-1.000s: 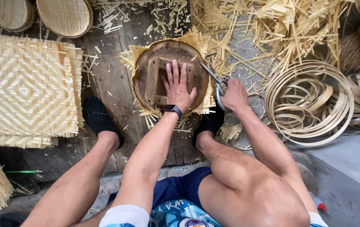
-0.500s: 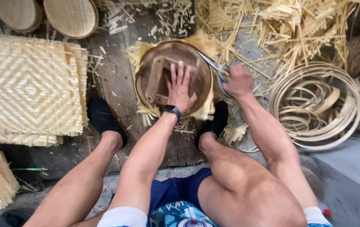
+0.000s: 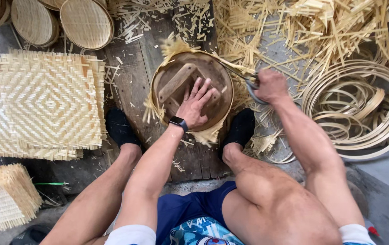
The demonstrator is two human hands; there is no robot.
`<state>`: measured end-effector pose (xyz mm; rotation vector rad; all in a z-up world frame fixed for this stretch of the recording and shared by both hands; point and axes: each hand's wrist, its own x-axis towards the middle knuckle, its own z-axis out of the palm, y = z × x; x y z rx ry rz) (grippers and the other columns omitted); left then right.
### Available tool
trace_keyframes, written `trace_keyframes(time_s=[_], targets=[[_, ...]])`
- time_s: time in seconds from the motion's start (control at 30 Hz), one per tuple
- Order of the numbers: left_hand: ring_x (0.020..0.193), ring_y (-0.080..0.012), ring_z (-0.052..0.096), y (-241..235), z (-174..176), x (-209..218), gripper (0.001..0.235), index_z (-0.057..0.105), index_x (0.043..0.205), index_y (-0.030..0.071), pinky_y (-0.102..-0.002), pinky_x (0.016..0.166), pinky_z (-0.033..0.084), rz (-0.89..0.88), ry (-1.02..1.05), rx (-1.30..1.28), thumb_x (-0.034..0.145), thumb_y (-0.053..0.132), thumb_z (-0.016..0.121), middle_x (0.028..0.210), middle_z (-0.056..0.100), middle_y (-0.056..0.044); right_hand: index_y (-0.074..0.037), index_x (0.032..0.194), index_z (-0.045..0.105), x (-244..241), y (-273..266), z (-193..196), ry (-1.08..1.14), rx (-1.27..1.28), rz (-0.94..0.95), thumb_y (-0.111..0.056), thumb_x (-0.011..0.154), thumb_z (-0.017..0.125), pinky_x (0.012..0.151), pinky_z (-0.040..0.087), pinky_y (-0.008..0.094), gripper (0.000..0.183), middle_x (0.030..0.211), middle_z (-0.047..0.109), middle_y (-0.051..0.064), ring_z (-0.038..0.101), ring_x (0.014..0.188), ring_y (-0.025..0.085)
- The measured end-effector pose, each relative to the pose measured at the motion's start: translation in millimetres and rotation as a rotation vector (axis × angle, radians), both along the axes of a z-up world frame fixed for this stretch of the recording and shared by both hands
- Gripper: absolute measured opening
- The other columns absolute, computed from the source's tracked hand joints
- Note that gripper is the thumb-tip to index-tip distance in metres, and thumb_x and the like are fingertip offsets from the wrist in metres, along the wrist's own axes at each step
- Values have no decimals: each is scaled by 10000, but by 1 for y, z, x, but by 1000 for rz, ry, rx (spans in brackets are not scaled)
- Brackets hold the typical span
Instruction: The person sits on the floor and repeatedly places a circular bamboo frame over a square woven mat, then uses shears to trim the excess weave around the frame's edge. The person flips the frame and trims the other side, then sets the finished piece aside and repeats the process with new mats.
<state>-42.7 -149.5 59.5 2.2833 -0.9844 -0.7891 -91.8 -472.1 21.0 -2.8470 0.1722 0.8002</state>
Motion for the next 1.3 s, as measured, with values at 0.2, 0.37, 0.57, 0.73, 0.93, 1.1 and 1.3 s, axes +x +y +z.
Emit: trace_keyframes(time_s=[0.2, 0.37, 0.57, 0.73, 0.93, 1.1, 1.3], targets=[[1576, -333, 60, 0, 6, 2, 1084, 367, 1553, 227, -642, 1253, 142, -29, 28, -21, 595, 148, 869, 1699, 132, -46, -29, 817, 676, 25, 19, -17, -731, -282, 223, -660, 708, 674, 525, 585, 374, 640, 680, 666, 95, 680, 634, 219], [1603, -332, 79, 10, 14, 9, 1093, 350, 1582, 207, -583, 1271, 171, -208, -44, 112, 609, 172, 846, 1732, 142, -67, -64, 1015, 646, 23, 8, -26, -197, -56, 100, -334, 816, 609, 753, 598, 381, 338, 884, 663, 105, 666, 800, 225], [1475, -475, 171, -33, -2, -14, 1145, 195, 1554, -21, -589, 1218, 143, 543, 176, 228, 780, 641, 719, 1585, 229, -316, -69, 1087, 624, -17, -24, -12, 129, -12, -112, -426, 1006, 603, 823, 553, 419, 367, 980, 613, 107, 623, 893, 233], [1488, -502, 274, -59, -23, -32, 1098, 223, 1524, -119, -568, 1264, 168, 590, -136, 303, 775, 522, 706, 1543, 338, -375, 11, 1129, 565, 5, 7, -5, -27, -16, 73, -550, 831, 706, 895, 478, 434, 651, 1038, 545, 165, 535, 999, 296], [1479, -497, 272, -39, -17, -40, 1126, 185, 1539, -121, -547, 1261, 156, 319, -141, 334, 749, 467, 732, 1563, 297, -381, 17, 1066, 629, 23, 31, -19, -53, -31, 56, -464, 877, 685, 843, 521, 438, 520, 1006, 608, 168, 597, 965, 297], [1506, -491, 228, -18, -10, -40, 1167, 165, 1532, -112, -545, 1249, 141, 135, -160, 238, 717, 465, 768, 1591, 246, -360, -32, 947, 703, -7, 4, -23, -239, 82, 46, -269, 891, 657, 831, 567, 437, 248, 910, 687, 141, 676, 857, 278], [1503, -490, 219, -16, -7, -38, 1149, 155, 1543, -114, -539, 1258, 139, 131, -137, 252, 757, 472, 756, 1592, 224, -373, 43, 854, 678, -7, 37, -29, -502, -72, 153, -466, 619, 777, 642, 568, 459, 569, 740, 648, 166, 633, 719, 321]])
